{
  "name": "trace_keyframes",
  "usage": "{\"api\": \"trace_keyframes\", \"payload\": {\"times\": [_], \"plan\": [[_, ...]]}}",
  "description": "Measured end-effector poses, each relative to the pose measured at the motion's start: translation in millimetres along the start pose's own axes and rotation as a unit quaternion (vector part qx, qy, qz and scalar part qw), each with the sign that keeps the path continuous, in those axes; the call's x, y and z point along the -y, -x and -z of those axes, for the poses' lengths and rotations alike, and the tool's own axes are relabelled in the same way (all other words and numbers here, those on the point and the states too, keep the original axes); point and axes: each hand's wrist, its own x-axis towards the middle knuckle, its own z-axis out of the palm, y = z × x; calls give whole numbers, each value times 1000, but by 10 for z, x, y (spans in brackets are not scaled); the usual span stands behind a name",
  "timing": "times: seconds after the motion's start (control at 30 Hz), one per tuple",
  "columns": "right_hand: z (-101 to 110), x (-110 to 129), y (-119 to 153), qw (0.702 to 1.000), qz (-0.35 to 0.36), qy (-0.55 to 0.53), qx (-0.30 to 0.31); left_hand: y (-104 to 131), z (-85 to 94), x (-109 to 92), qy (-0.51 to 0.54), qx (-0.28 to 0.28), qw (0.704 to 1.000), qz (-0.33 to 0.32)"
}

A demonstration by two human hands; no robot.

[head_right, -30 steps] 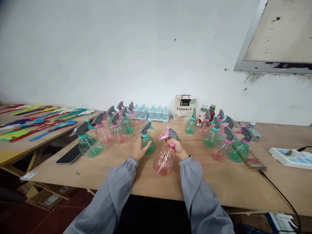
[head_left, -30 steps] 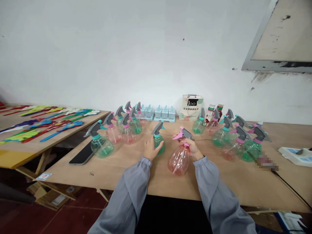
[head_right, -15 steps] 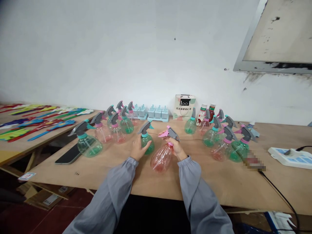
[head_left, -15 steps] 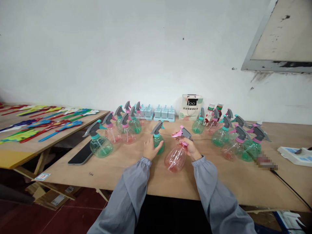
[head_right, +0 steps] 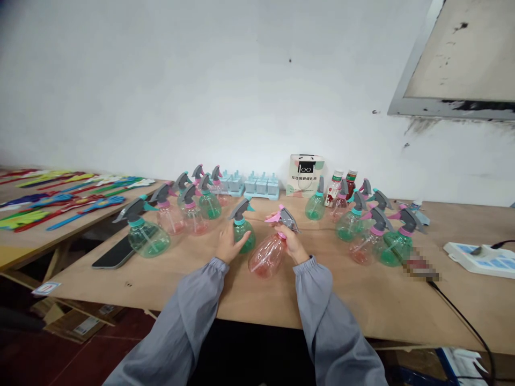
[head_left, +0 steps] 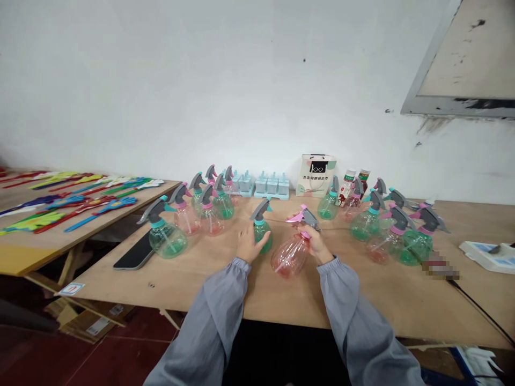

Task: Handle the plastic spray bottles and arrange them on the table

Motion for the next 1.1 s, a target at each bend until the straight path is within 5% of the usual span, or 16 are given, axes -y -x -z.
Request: {"api": "trace_keyframes", "payload": {"times": [0.3,0.43,0.57,0.77,0.97,1.1], "plan": [[293,69,-119,983,89,94,-131,-6,-23,20,-12,1,1000,1],[650,241,-181,916,202,252,-239,-8,-22,25,-11,1,1000,0],[992,277,-219,882,248,301,-263,-10,-21,26,-12,-2,1000,-4],[1285,-21,-216,849,269,353,-286,-12,-21,27,-3,0,1000,-3],[1414,-362,-75,745,313,486,-334,-2,-6,17,10,-6,1000,-11],[1484,-462,-78,715,304,523,-352,3,-6,14,3,-3,1000,-4]]}}
